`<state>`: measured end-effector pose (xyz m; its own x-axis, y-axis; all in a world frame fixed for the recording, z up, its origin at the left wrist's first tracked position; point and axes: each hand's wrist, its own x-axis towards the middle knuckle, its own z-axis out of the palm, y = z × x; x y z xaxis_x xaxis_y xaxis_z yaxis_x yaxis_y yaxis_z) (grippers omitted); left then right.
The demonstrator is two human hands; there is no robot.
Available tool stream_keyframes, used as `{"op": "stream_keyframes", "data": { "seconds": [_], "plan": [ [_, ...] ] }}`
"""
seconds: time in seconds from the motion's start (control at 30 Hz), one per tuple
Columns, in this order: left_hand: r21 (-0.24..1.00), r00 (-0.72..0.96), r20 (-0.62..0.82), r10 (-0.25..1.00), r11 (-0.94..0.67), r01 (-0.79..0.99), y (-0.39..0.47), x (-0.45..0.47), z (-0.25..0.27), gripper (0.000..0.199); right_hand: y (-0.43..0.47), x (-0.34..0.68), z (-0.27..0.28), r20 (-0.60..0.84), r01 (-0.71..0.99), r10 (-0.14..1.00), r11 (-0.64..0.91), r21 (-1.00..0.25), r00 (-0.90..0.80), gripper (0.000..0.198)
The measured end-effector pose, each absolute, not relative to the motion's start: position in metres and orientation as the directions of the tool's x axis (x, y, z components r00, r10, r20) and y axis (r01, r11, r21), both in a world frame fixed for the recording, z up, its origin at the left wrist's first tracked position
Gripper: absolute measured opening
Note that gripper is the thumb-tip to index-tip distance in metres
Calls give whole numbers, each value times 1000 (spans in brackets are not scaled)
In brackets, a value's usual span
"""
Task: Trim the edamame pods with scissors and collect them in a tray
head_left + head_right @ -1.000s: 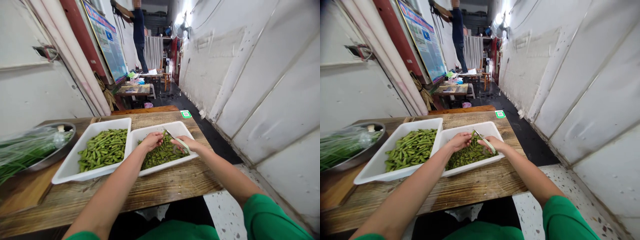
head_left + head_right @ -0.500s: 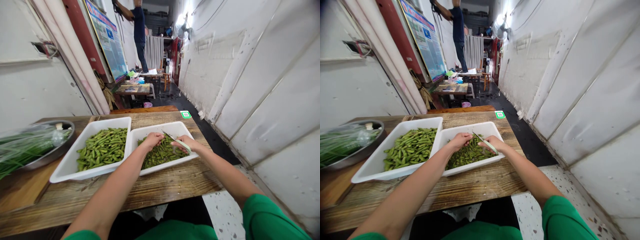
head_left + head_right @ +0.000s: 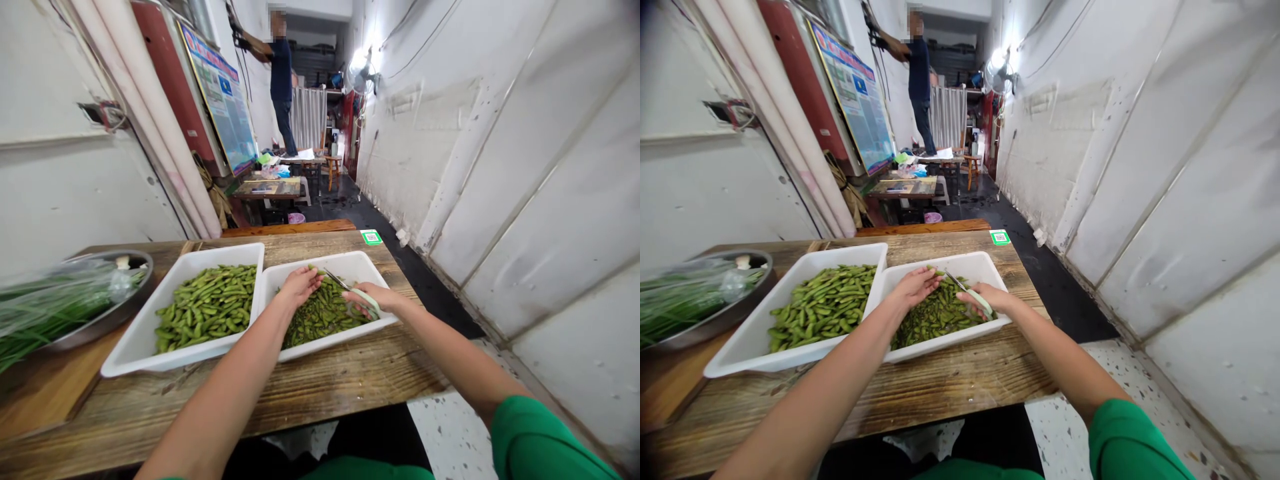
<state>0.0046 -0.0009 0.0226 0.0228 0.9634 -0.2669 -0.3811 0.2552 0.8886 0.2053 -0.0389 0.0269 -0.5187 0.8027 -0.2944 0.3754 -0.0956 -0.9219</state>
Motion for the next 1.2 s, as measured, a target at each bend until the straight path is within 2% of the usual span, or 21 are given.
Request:
{"op": "stream_keyframes", "data": {
  "seconds": [0.2, 0.4, 0.7, 0.87, 1.03, 1.13, 1.2],
  "plan": [
    [902, -34, -281, 959, 253, -349, -1, 6, 19, 13, -42, 203, 32, -320, 394, 820, -128, -910, -473, 44],
    [903, 0, -262, 965, 245, -353, -3, 10, 16, 11, -44, 204, 35, -275, 378, 836, -88, -922, -475, 45],
    [878, 31, -280, 960, 269, -396, -6, 13, 19, 20, -40, 206, 30, -260, 379, 847, -76, -922, -464, 42],
    [884, 10, -311, 950, 293, -364, -3, 14, 18, 15, -39, 207, 29, -236, 398, 860, -43, -917, -452, 44],
    [963, -36, -236, 971, 229, -143, -4, 15, 21, 4, -34, 206, 26, -168, 319, 928, -57, -946, -332, 41],
    [984, 144, -176, 974, 170, 51, -10, 18, 24, 12, -34, 206, 26, -171, 299, 931, -72, -952, -322, 41],
    [953, 262, -113, 958, 30, 300, -17, 22, 22, 17, -33, 206, 26, -170, 289, 926, -70, -955, -337, 41]
  ]
}}
